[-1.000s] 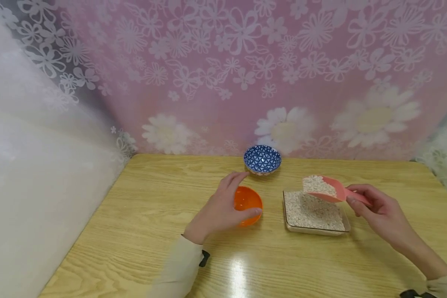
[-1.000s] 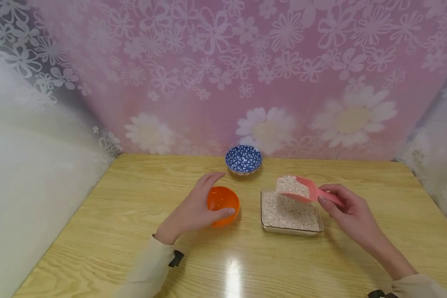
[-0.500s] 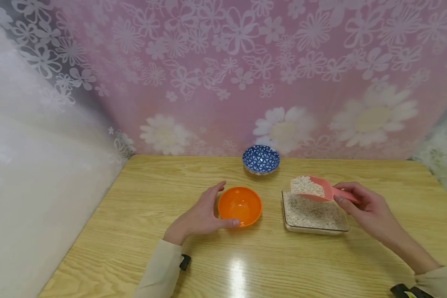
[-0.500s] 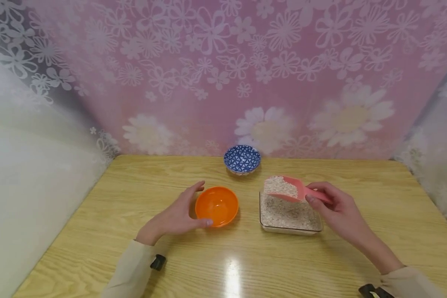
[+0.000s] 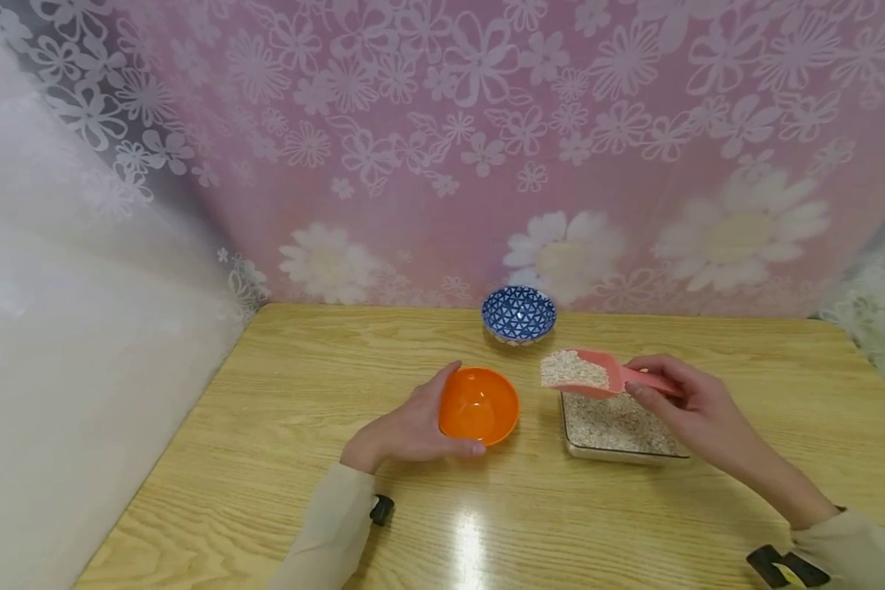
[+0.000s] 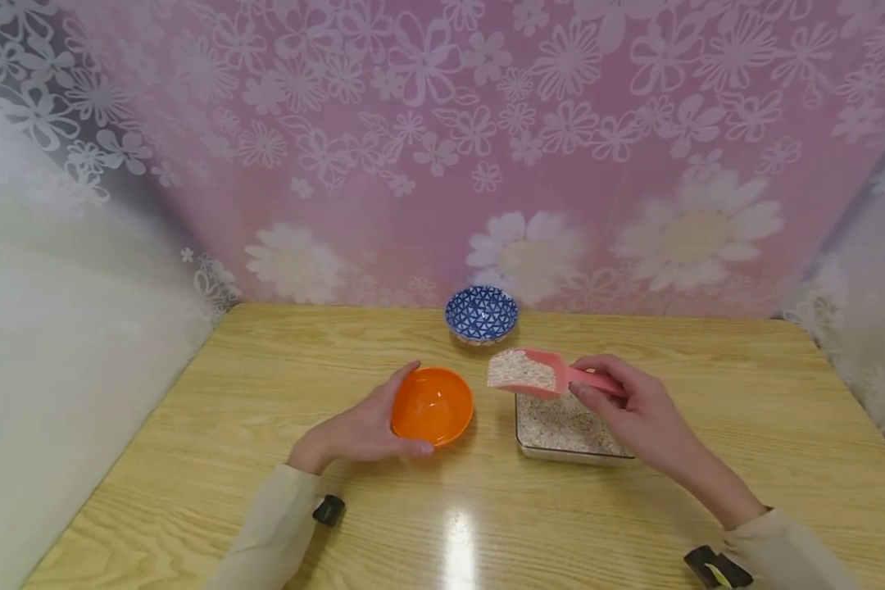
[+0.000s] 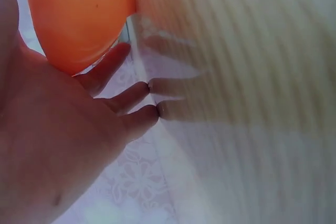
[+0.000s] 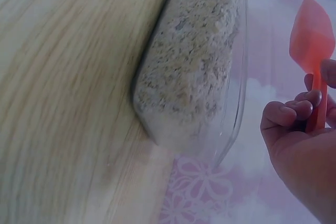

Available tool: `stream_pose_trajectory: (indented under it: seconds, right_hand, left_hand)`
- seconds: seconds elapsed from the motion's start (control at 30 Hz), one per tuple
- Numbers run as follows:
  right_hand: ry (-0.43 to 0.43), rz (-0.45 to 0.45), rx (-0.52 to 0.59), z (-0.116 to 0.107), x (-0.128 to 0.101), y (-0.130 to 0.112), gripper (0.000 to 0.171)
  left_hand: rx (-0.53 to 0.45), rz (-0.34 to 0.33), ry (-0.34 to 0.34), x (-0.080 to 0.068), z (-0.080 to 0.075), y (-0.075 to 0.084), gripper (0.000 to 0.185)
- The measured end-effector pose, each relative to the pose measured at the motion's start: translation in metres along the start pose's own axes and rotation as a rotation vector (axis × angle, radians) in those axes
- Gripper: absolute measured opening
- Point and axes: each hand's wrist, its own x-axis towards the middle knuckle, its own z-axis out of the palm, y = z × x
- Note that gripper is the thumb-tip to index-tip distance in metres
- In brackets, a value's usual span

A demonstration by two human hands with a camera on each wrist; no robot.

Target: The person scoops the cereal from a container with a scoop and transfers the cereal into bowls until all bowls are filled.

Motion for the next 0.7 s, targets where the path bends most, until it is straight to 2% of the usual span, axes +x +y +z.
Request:
stream_pose_trajectory:
  seconds: [0.23, 0.4, 0.7]
  right_hand:
    - [-0.071, -0.001, -0.009, 0.011, 0.01, -0.01, 0.02]
    - [-0.109, 0.024, -0.059, 0.02, 0.019, -0.016, 0.018]
    - [-0.203, 0.012, -0.125, 0.041, 0.036, -0.025, 0.014]
  left_hand:
    - [0.0, -0.007, 0.005, 0.0, 0.0, 0.0, 0.117]
    - [-0.016, -0.015, 0.012, -0.001, 0.001, 0.0, 0.116]
    - [-0.004, -0.008, 0.022, 0.002, 0.003, 0.002, 0.117]
